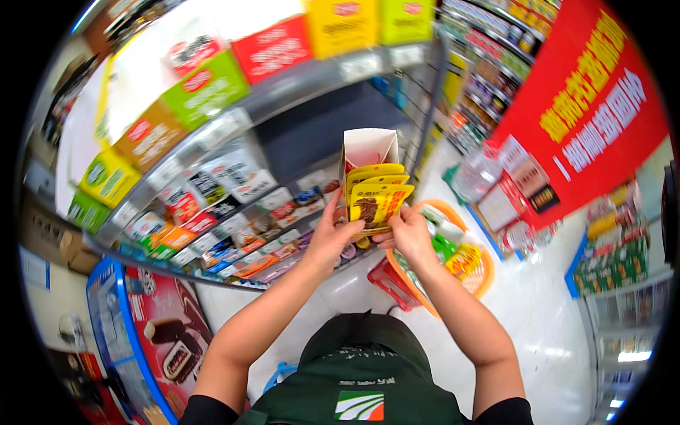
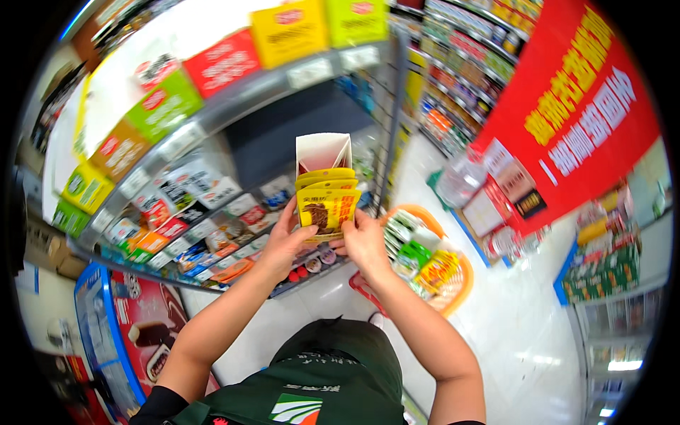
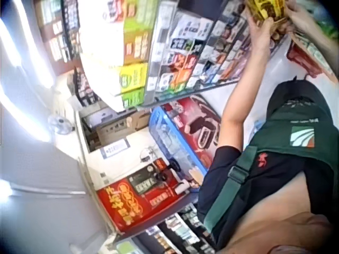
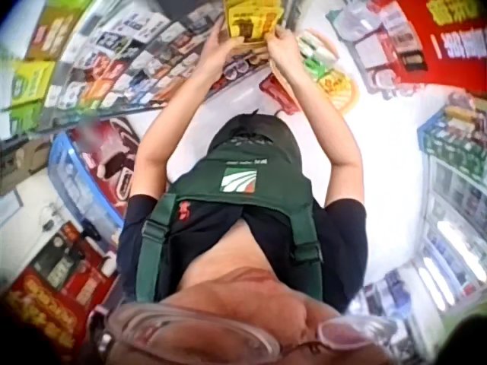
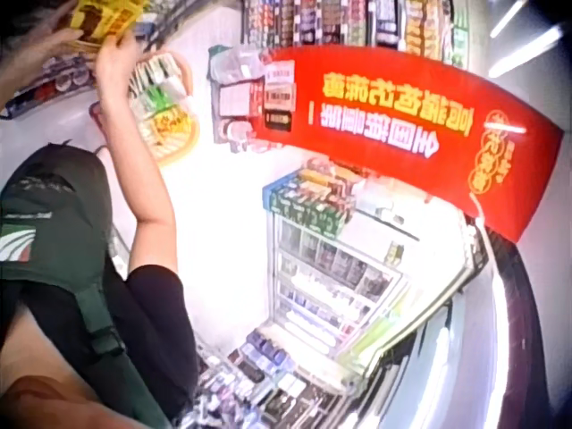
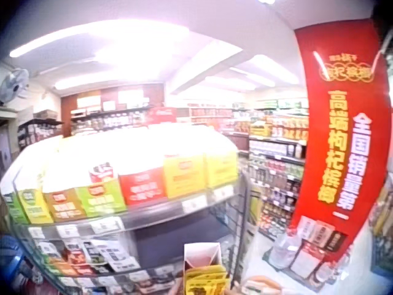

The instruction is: The person organizes packaged snack items in a convenience store. They take stacks of items from a display shelf and place them into an orange basket, then transfer them to a blue stool. The person also opens boxes to remove individual packets and arranges them on the shelf.

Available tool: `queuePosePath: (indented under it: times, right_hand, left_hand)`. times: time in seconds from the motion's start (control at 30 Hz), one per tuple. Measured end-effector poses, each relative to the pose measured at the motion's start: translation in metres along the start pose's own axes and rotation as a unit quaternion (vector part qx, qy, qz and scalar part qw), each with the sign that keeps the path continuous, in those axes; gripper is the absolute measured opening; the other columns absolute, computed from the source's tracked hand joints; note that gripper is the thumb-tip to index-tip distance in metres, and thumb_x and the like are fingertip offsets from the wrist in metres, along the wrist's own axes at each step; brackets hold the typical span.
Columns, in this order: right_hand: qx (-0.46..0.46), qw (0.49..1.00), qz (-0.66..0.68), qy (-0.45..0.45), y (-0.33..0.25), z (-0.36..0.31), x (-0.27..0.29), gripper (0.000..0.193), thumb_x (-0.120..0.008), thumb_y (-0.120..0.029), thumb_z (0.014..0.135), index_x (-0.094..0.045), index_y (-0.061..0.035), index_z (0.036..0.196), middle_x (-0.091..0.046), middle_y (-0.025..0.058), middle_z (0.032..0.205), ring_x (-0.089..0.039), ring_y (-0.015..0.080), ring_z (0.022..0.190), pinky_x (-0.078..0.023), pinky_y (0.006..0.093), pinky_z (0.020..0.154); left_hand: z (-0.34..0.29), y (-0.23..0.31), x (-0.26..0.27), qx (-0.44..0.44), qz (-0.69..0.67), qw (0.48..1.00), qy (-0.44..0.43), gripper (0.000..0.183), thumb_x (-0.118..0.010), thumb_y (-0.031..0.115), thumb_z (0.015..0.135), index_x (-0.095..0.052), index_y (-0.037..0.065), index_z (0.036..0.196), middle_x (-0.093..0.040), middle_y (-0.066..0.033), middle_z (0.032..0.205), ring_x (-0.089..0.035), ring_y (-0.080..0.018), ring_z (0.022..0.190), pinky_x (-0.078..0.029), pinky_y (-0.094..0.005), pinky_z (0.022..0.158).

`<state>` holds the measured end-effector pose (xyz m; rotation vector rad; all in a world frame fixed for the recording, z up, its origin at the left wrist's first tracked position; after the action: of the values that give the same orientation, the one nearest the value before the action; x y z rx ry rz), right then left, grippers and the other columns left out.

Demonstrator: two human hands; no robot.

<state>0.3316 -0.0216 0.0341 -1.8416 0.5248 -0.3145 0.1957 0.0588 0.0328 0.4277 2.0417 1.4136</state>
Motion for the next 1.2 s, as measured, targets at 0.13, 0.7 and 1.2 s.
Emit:
queuePosePath:
  times: [0.13, 0.7, 1.2]
  right_hand:
    - [-0.06, 0.985, 0.127, 0.097, 0.068, -0.042, 0.053, 0.029, -0.036, -0.009, 0.09, -0.049, 0.0012, 0.114, -0.063, 0.015, 0.095, -0.066, 0.0229, 0.071, -0.053, 0.0287, 0.057]
    - [-0.186, 0.837, 0.262, 0.444, 0.298, -0.123, 0.212, 0.024, -0.035, -0.007, 0.089, -0.049, 0.0041, 0.106, -0.063, 0.0188, 0.09, -0.066, 0.0242, 0.065, -0.055, 0.0297, 0.055]
    - [-0.203, 0.829, 0.266, 0.448, 0.311, -0.112, 0.228, 0.024, -0.033, -0.004, 0.09, -0.048, 0.0033, 0.107, -0.062, 0.0167, 0.091, -0.066, 0.0228, 0.069, -0.055, 0.0296, 0.059]
  left_hand:
    - [0.007, -0.06, -0.039, 0.059, 0.05, 0.989, -0.125, 0.085, -0.061, 0.001, 0.078, -0.013, 0.014, 0.146, -0.038, -0.0087, 0.136, -0.054, -0.0155, 0.103, -0.046, -0.0291, 0.085]
    - [0.041, -0.334, -0.19, 0.163, 0.351, 0.815, -0.432, 0.07, -0.059, 0.028, 0.087, -0.023, 0.003, 0.142, -0.038, -0.0197, 0.136, -0.049, -0.0252, 0.113, -0.041, -0.0317, 0.093]
    - [0.08, -0.341, -0.2, 0.116, 0.509, 0.691, -0.501, 0.103, -0.063, 0.064, 0.07, -0.018, 0.008, 0.144, -0.011, -0.0257, 0.147, -0.026, -0.0413, 0.132, -0.03, -0.0409, 0.105]
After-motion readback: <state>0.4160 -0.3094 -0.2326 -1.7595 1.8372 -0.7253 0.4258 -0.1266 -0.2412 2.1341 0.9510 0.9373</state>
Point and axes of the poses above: each hand's wrist, its own z-axis towards the middle knuckle, its own x-axis out of the back of the hand, y = z × x, the point moved 2 cm from there along z, towards the middle knuckle
